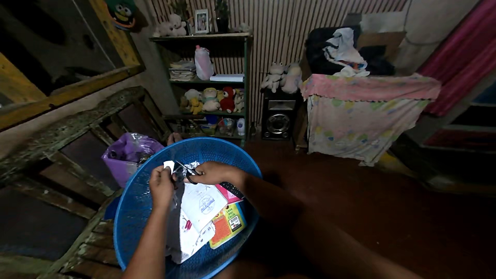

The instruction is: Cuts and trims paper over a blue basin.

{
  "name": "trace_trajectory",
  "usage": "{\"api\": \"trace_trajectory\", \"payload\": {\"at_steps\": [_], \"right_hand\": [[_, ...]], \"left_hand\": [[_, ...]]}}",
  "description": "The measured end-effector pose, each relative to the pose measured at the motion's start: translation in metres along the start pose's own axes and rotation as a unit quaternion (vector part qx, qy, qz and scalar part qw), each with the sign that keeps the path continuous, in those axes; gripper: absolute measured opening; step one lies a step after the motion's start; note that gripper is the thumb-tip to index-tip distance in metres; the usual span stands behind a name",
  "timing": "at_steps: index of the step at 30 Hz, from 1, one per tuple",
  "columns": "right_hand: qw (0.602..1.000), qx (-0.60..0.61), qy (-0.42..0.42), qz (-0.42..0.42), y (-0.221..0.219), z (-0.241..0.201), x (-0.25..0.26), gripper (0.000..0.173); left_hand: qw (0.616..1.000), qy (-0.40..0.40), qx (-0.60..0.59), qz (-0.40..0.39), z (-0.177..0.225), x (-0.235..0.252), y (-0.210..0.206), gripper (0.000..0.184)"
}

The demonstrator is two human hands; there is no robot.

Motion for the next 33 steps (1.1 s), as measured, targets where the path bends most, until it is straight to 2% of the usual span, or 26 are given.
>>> {"api": "trace_trajectory", "payload": {"at_steps": [33], "right_hand": [[1.000,-0.007,-0.003,-0.018,-0.0040,-0.0021,-0.0027,0.063]], "left_hand": [[0.998,-0.016,-0.058,-0.009,0.0038,-0.0018,-0.0024,0.021]]}}
Point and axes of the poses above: each hand's wrist, its own x-axis towards the middle knuckle, its own y-axis out of the back of the hand, z = x × y, the point moved 9 cm from there along x, towards the middle knuckle, and after that the axes turned 1 degree about -x, right-handed, at the moved point
